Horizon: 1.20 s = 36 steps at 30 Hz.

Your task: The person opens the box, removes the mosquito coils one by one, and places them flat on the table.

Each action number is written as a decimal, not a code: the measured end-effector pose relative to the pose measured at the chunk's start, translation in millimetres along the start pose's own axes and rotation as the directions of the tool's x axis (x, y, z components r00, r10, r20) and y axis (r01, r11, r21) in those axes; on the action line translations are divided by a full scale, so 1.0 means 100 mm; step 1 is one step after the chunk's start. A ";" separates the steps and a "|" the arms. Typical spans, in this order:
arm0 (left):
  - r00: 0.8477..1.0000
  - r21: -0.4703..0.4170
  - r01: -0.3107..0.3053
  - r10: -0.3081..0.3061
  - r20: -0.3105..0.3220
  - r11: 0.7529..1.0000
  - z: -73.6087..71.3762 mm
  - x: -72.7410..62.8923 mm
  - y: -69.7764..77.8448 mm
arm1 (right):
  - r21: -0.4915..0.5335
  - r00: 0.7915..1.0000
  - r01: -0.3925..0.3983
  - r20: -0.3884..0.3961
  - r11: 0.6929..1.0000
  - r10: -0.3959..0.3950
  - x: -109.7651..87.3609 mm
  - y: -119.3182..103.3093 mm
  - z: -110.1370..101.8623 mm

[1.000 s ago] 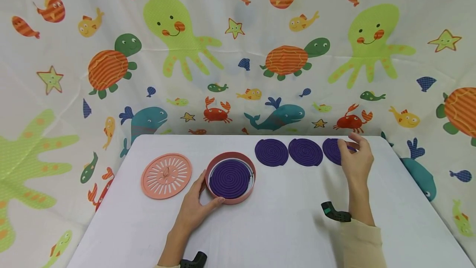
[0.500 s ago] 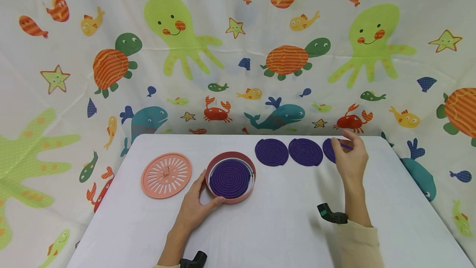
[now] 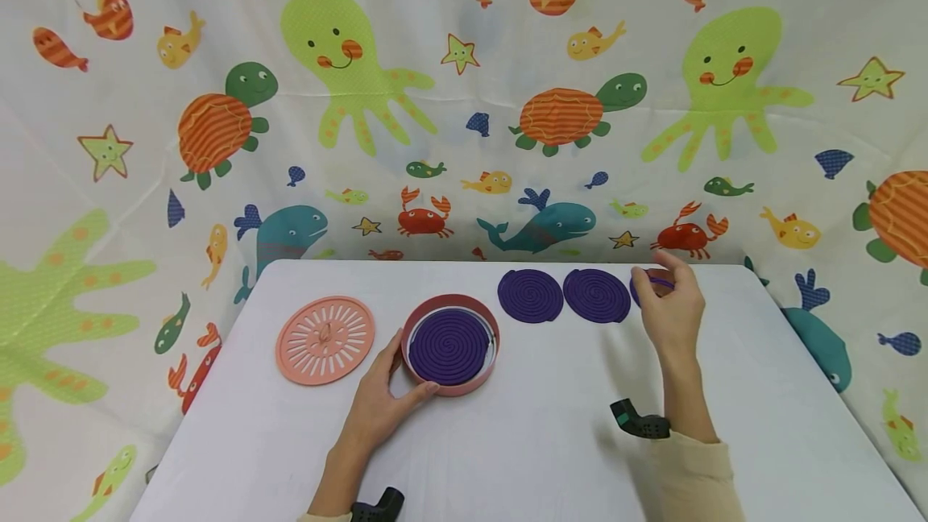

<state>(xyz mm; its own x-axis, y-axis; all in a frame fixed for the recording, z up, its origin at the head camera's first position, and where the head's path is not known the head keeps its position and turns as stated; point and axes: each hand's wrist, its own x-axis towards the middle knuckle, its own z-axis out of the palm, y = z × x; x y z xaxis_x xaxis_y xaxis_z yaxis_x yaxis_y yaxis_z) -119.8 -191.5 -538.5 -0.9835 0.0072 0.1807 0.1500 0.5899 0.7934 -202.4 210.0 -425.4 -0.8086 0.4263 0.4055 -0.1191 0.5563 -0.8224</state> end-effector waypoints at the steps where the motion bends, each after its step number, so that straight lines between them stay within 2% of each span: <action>1: 1.000 0.001 0.000 0.000 0.000 1.000 0.00 0.00 0.00 | 0.000 1.000 0.006 0.004 1.000 -0.006 -0.01 -0.01 0.01; 12: 1.000 -0.011 -0.004 0.004 -0.004 1.000 0.00 0.01 0.00 | 0.031 0.995 0.091 0.049 0.995 -0.092 -0.07 -0.09 0.08; 20: 1.000 -0.023 -0.009 0.009 -0.002 1.000 0.02 0.01 0.00 | 0.052 0.990 0.116 0.079 0.992 -0.120 -0.15 -0.17 0.11; 36: 1.000 -0.011 0.010 -0.010 0.003 1.000 -0.01 -0.01 0.02 | 0.140 0.970 0.172 0.146 0.975 -0.192 -0.30 -0.36 0.38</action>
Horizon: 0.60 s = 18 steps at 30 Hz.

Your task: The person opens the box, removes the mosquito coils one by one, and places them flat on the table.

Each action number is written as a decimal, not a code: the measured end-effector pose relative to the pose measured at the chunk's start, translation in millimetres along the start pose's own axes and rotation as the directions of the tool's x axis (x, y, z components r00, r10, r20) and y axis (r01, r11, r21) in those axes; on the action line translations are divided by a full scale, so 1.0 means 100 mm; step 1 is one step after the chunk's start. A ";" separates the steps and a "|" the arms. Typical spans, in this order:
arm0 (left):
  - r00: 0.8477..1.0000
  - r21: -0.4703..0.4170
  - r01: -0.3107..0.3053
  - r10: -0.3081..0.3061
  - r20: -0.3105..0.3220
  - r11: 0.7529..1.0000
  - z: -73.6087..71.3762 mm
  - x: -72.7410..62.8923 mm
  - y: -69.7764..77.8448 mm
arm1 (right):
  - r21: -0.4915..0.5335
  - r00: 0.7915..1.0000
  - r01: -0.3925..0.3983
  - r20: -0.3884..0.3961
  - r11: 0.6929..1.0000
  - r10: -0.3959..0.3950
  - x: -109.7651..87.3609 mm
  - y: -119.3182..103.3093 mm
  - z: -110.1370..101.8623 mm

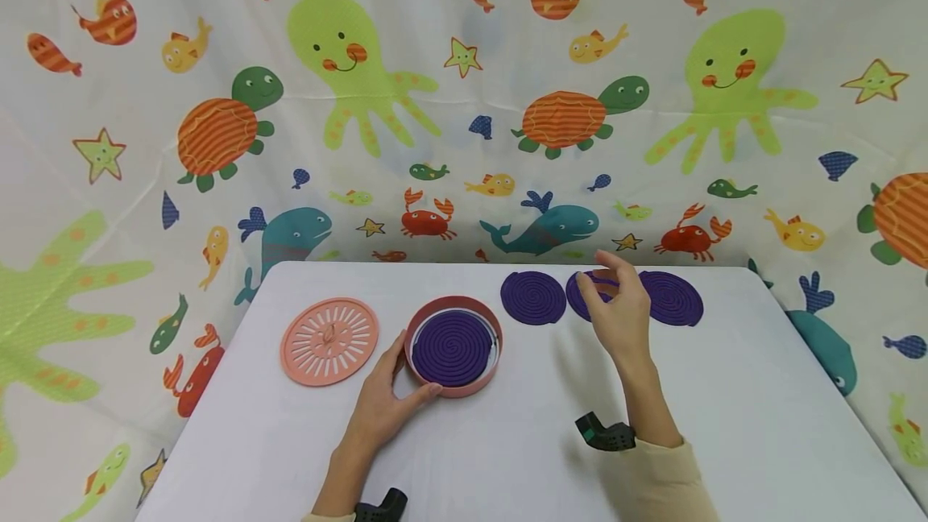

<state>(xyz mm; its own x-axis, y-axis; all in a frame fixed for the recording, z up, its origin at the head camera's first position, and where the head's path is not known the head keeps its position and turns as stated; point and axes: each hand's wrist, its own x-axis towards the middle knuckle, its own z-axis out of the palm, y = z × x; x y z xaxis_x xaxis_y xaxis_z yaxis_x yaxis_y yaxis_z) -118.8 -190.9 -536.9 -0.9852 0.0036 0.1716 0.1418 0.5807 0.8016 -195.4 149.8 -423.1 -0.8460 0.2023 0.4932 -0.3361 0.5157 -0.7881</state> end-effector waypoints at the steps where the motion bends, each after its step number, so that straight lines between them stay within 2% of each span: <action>1: 1.000 0.001 -0.001 0.001 0.000 1.000 0.00 0.00 0.00 | 0.003 1.000 0.001 0.005 1.000 -0.001 0.00 -0.01 0.02; 18: 1.000 -0.004 -0.002 0.002 0.001 1.000 -0.01 0.00 -0.01 | 0.085 0.995 -0.011 0.099 0.996 0.002 -0.10 -0.22 0.43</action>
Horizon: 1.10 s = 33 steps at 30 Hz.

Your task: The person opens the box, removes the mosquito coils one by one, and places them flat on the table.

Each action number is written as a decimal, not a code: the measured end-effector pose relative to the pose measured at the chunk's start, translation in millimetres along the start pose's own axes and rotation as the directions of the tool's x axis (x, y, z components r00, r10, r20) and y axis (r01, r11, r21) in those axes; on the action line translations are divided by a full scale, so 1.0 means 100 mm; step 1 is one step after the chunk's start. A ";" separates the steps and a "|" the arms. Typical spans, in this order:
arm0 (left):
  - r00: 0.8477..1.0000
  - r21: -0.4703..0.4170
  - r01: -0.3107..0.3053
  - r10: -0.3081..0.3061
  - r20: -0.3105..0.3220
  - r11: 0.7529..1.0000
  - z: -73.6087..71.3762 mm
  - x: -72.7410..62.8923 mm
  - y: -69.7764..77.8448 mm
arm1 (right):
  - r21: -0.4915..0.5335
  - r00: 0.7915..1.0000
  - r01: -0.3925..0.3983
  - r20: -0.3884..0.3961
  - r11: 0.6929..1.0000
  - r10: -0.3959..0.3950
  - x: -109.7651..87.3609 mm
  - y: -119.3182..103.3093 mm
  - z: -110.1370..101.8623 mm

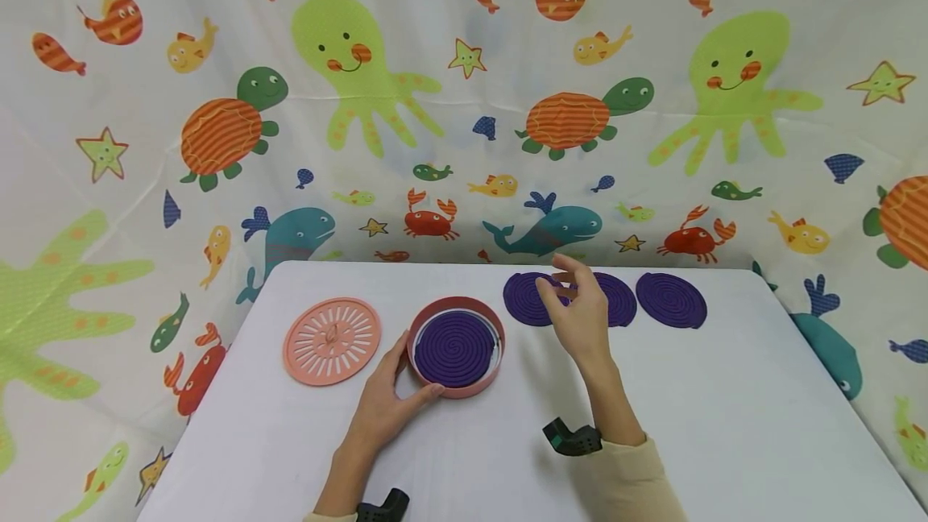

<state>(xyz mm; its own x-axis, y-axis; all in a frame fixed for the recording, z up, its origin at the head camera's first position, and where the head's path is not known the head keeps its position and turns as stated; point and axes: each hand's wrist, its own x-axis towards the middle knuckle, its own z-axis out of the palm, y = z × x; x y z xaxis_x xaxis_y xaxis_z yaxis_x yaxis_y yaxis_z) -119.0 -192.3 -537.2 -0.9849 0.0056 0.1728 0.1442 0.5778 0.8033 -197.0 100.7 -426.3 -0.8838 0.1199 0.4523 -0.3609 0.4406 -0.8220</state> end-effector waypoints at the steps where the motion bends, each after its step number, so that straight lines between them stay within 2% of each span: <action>1: 1.000 0.003 -0.001 0.001 -0.001 1.000 0.00 0.00 0.00 | 0.005 1.000 -0.001 0.007 1.000 0.001 -0.01 -0.01 0.02; 9: 1.000 0.008 -0.008 0.008 -0.013 1.000 0.01 0.00 -0.02 | -0.002 0.998 0.021 0.059 1.000 -0.021 -0.06 -0.01 0.16; 20: 1.000 0.024 -0.001 0.001 -0.001 1.000 0.01 0.02 0.00 | -0.028 0.989 0.014 0.148 1.000 -0.010 -0.12 -0.02 0.32; 28: 1.000 0.029 0.008 -0.008 0.002 1.000 0.01 0.02 0.01 | -0.053 0.970 -0.008 0.240 0.999 0.021 -0.20 -0.04 0.45; 33: 1.000 0.031 0.002 -0.002 -0.005 1.000 0.01 0.02 0.01 | -0.059 0.959 0.019 0.285 0.998 -0.001 -0.26 -0.06 0.54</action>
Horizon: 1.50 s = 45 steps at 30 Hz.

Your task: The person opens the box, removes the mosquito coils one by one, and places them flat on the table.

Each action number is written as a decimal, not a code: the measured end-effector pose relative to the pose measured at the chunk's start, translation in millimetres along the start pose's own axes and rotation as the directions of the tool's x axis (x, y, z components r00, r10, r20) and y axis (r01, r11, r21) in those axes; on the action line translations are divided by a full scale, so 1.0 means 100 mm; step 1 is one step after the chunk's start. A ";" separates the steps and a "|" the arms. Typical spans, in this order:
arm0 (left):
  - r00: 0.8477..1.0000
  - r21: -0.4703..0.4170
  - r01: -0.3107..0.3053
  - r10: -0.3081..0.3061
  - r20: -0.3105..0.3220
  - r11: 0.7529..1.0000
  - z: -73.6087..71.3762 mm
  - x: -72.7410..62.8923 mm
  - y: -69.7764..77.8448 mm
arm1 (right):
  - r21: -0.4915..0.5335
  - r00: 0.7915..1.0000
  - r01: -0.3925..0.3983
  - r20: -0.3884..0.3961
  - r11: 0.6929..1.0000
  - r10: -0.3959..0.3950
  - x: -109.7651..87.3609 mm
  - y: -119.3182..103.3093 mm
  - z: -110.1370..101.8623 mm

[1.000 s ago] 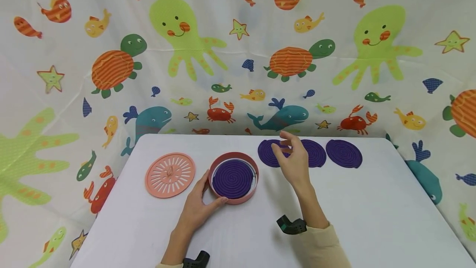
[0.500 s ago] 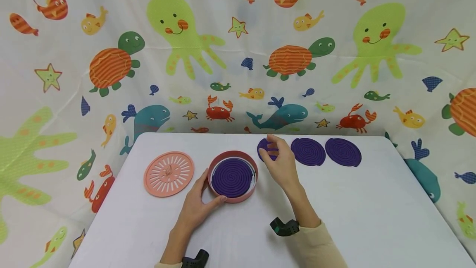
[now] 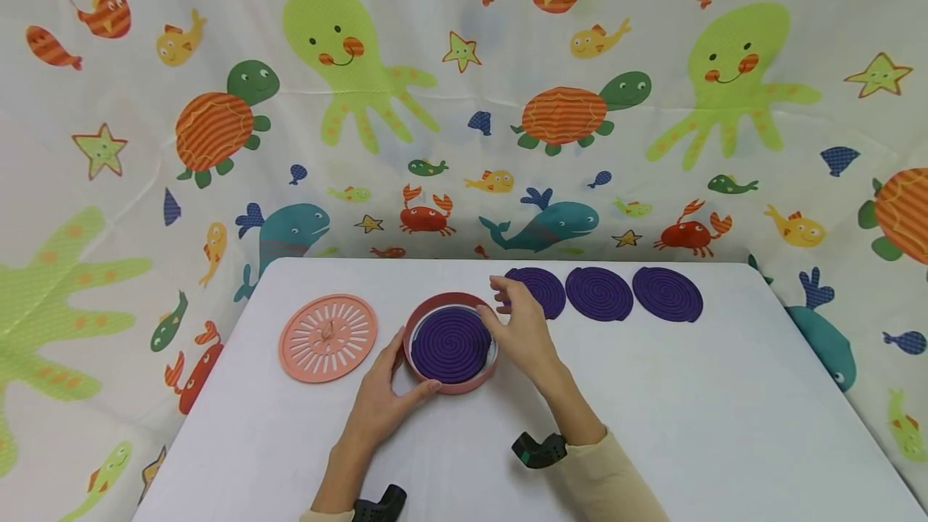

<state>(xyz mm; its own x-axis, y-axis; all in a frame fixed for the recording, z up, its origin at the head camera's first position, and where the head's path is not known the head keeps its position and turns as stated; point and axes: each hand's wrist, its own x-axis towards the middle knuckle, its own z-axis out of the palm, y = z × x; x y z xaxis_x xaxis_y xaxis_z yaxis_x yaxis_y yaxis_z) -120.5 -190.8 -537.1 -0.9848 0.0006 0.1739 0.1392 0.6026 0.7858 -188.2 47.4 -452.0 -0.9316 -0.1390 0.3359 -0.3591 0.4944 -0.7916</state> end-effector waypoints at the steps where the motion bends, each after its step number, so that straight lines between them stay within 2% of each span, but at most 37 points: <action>1: 1.000 -0.002 -0.003 0.003 -0.002 1.000 0.00 0.00 0.00 | -0.004 1.000 0.005 0.008 1.000 -0.005 -0.01 0.00 0.02; 9: 1.000 -0.007 -0.019 0.019 -0.004 1.000 0.00 0.00 -0.01 | -0.066 0.995 -0.001 0.096 0.998 0.007 -0.05 -0.01 0.15; 20: 1.000 -0.008 -0.021 0.020 -0.008 1.000 0.01 0.00 0.00 | -0.171 0.976 -0.013 0.213 0.985 0.050 -0.09 -0.04 0.25; 26: 0.999 -0.005 -0.034 0.034 -0.022 0.999 0.01 0.00 -0.01 | -0.198 0.970 -0.010 0.236 0.980 0.057 -0.10 -0.02 0.29; 36: 1.000 -0.002 -0.020 0.020 -0.004 1.000 0.02 0.01 -0.01 | -0.237 0.956 0.006 0.286 0.971 0.063 -0.14 -0.03 0.39; 45: 1.000 -0.011 -0.024 0.024 -0.004 1.000 0.01 0.02 -0.01 | -0.302 0.962 0.024 0.266 0.953 0.060 -0.19 -0.03 0.51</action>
<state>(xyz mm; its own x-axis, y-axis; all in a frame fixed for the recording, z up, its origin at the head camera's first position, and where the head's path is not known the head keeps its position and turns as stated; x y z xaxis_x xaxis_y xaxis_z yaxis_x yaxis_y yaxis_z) -122.2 -190.8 -537.9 -0.9807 0.0117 0.1952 0.1639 0.5937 0.7878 -172.2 5.0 -481.9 -0.9328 -0.3323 0.1396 -0.3476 0.7272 -0.5919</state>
